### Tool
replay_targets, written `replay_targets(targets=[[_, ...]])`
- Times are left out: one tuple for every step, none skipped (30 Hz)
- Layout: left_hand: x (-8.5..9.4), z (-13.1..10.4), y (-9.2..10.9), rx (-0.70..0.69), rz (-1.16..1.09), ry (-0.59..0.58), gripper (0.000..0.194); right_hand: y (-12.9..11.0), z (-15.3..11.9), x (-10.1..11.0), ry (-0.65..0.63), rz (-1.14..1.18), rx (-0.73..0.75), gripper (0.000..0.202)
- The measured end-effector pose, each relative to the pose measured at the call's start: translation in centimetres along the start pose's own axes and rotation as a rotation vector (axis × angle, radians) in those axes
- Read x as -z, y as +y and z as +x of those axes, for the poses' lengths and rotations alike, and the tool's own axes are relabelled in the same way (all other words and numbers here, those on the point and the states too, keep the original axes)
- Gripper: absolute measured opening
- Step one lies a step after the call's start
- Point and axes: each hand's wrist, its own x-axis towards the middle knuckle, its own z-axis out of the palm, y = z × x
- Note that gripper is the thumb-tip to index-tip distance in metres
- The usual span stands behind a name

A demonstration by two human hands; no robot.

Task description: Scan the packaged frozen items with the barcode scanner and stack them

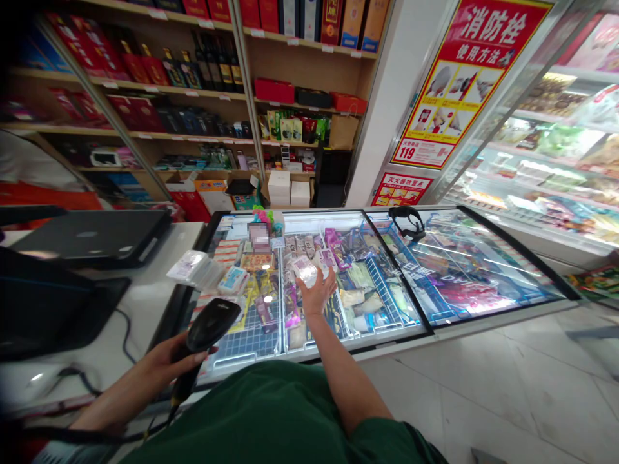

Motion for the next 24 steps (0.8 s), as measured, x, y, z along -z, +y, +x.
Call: replay_targets(targets=[[0.0,-0.1,0.0,0.003,-0.002,0.005,0.061,0.0,-0.1,-0.1,-0.006,0.003,-0.004,0.067],[0.0,-0.2,-0.1,0.003,-0.003,0.009,0.06,0.0,-0.1,-0.2,-0.017,0.004,-0.008,0.067],[0.1,-0.3,-0.1,0.004,-0.004,0.013,0.059,0.0,-0.2,-0.3,-0.029,0.004,-0.013,0.068],[0.1,-0.4,-0.2,0.003,-0.004,0.018,0.059,-0.1,-0.3,-0.2,-0.041,0.002,-0.018,0.07],[0.2,-0.5,-0.3,0.002,-0.004,0.024,0.058,-0.1,-0.3,-0.2,-0.05,0.001,-0.018,0.072],[0.3,-0.6,-0.4,0.002,-0.004,0.032,0.058,-0.1,-0.3,-0.1,-0.052,0.002,-0.014,0.074],[0.4,-0.7,-0.6,0.004,-0.006,0.04,0.058,-0.2,-0.3,0.1,-0.046,0.004,-0.002,0.077],[0.6,-0.8,-0.8,0.011,-0.009,0.047,0.059,-0.2,-0.3,0.3,-0.034,0.006,0.016,0.078],[0.9,-1.0,-1.0,0.019,-0.014,0.055,0.06,-0.3,-0.2,0.6,-0.017,0.009,0.041,0.078],[1.1,-1.1,-1.3,0.029,-0.019,0.062,0.061,-0.5,-0.1,1.0,0.0,0.014,0.072,0.076],[1.4,-1.3,-1.6,0.037,-0.022,0.07,0.062,-0.7,-0.1,1.3,0.014,0.019,0.108,0.072],[1.7,-1.4,-1.9,0.04,-0.027,0.078,0.063,-1.0,0.0,1.6,0.021,0.026,0.147,0.067],[2.0,-1.6,-2.2,0.041,-0.031,0.086,0.063,-1.3,0.1,1.9,0.022,0.036,0.188,0.062],[2.2,-1.8,-2.6,0.042,-0.037,0.094,0.063,-1.8,0.1,2.1,0.014,0.05,0.23,0.057],[2.5,-2.0,-3.0,0.044,-0.048,0.11,0.062,-2.4,0.0,2.1,-0.003,0.071,0.275,0.053],[2.7,-2.2,-3.3,0.046,-0.065,0.134,0.061,-3.0,-0.1,2.1,-0.029,0.096,0.322,0.05],[2.8,-2.4,-3.7,0.049,-0.086,0.168,0.06,-3.7,-0.3,1.9,-0.066,0.124,0.368,0.047],[3.0,-2.6,-4.0,0.05,-0.107,0.208,0.06,-4.4,-0.6,1.6,-0.118,0.149,0.409,0.045],[3.2,-2.9,-4.3,0.048,-0.125,0.248,0.061,-5.2,-1.0,1.1,-0.186,0.168,0.442,0.043],[3.4,-3.2,-4.5,0.046,-0.135,0.276,0.061,-6.0,-1.4,0.6,-0.274,0.17,0.465,0.042],[3.7,-3.4,-4.8,0.045,-0.135,0.289,0.062,-6.8,-1.9,0.1,-0.372,0.159,0.478,0.042],[4.0,-3.7,-5.0,0.046,-0.125,0.285,0.063,-7.6,-2.5,-0.5,-0.469,0.139,0.487,0.043],[4.3,-4.0,-5.2,0.048,-0.108,0.276,0.063,-8.3,-3.0,-1.1,-0.553,0.117,0.496,0.044],[4.7,-4.2,-5.4,0.049,-0.089,0.267,0.063,-9.1,-3.6,-1.6,-0.62,0.095,0.508,0.046]])
